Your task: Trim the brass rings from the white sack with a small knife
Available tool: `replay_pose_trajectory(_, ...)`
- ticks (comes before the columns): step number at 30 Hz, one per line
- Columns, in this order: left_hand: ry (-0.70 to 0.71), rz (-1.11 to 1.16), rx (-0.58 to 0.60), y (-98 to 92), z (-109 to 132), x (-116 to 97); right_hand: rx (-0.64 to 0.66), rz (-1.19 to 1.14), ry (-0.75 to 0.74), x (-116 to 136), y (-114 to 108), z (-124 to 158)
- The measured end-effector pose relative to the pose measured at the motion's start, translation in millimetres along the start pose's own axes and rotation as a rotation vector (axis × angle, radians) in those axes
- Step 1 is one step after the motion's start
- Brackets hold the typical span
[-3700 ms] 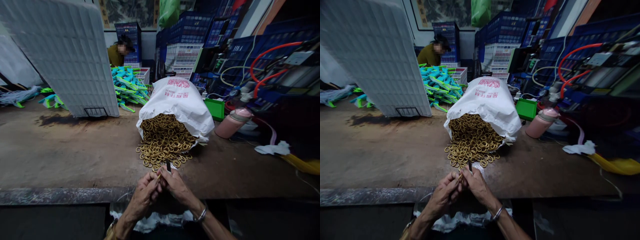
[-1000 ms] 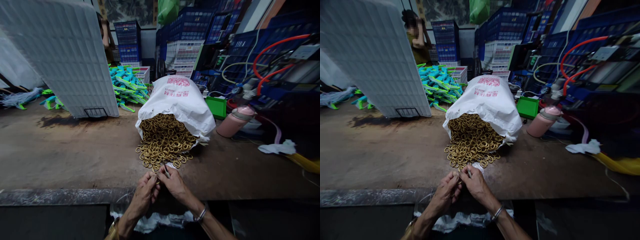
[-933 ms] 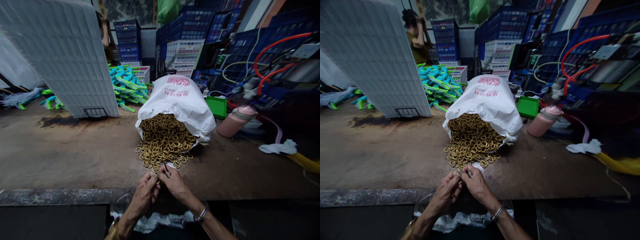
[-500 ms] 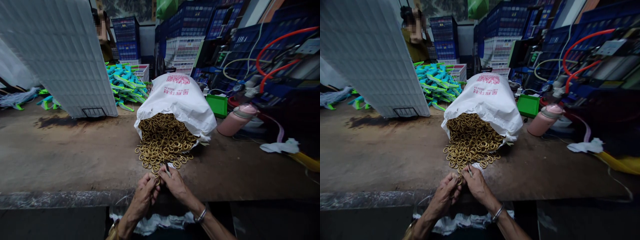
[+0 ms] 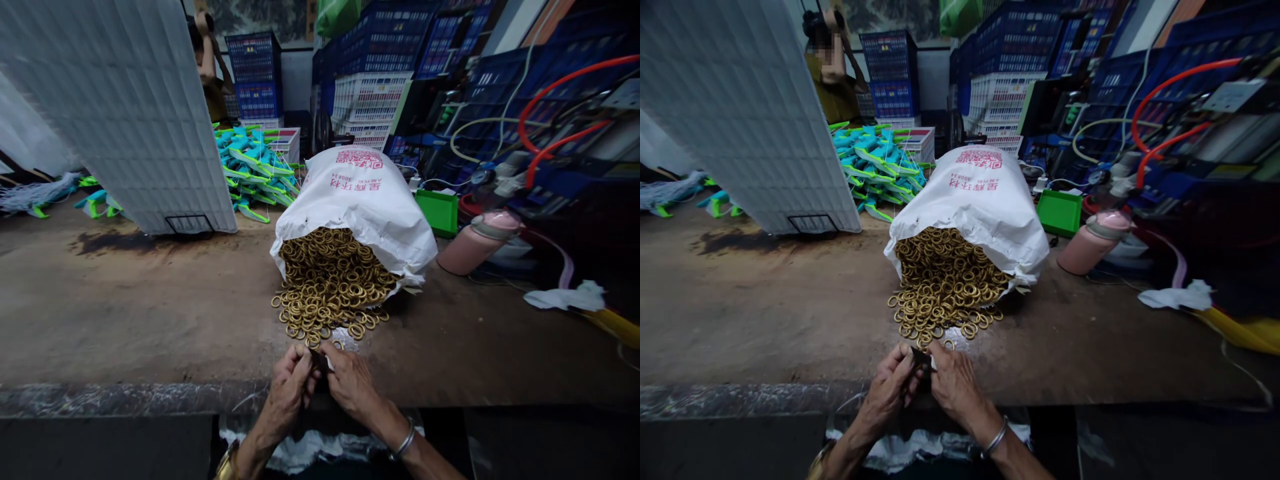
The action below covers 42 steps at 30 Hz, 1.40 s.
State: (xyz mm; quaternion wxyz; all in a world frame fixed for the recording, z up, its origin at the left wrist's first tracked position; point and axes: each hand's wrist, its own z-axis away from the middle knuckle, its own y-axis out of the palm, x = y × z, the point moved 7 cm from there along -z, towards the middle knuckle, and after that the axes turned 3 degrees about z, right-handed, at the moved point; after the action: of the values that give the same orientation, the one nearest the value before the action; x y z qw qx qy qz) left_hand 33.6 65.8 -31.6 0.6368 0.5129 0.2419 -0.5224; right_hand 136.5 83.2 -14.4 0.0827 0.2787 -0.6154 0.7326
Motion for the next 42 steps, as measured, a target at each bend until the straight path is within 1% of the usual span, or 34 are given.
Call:
replay_pose_trajectory(4, 0.018, -0.009, -0.001, 1.1, -1, -1, 0.045, 0.021, 0.005, 0, 5, 2)
replay_pose_trajectory(7, 0.04, -0.046, -0.023, 4.4, 2, -6, 0.077, 0.101, 0.022, -2, 7, 4)
replay_pose_trajectory(10, 0.008, -0.071, -0.017, 10.1, 11, -9, 0.067, 0.186, 0.066, -8, 0, 3)
replay_pose_trajectory(12, -0.046, -0.057, 0.026, 14.9, 17, -10, 0.033, 0.224, 0.133, -16, -9, 3)
replay_pose_trajectory(14, -0.08, 0.004, 0.08, 18.8, 21, -11, -0.015, 0.242, 0.2, -26, -17, 3)
replay_pose_trajectory(16, -0.078, 0.103, 0.117, 20.0, 21, -15, -0.084, 0.225, 0.225, -32, -23, 5)
replay_pose_trajectory(18, -0.068, 0.195, 0.12, 17.9, 19, -17, -0.159, 0.193, 0.221, -34, -26, 6)
replay_pose_trajectory(20, -0.067, 0.25, 0.102, 14.3, 15, -18, -0.205, 0.182, 0.227, -35, -26, 7)
replay_pose_trajectory(24, -0.064, 0.322, 0.07, 8.9, 10, -18, -0.203, 0.202, 0.23, -34, -22, 5)
replay_pose_trajectory(27, -0.077, 0.404, 0.109, 9.4, 10, -18, -0.202, 0.202, 0.237, -36, -23, 3)
replay_pose_trajectory(30, -0.119, 0.488, 0.126, 8.4, 9, -13, -0.192, 0.224, 0.274, -40, -26, 3)
replay_pose_trajectory(33, -0.153, 0.538, 0.123, 6.3, 9, -5, -0.16, 0.284, 0.309, -41, -28, 1)
replay_pose_trajectory(35, -0.152, 0.547, 0.113, 4.4, 9, -1, -0.146, 0.317, 0.307, -40, -28, 0)
replay_pose_trajectory(42, -0.167, 0.52, -0.011, -2.7, 11, 10, -0.137, 0.337, 0.206, -41, -24, 1)
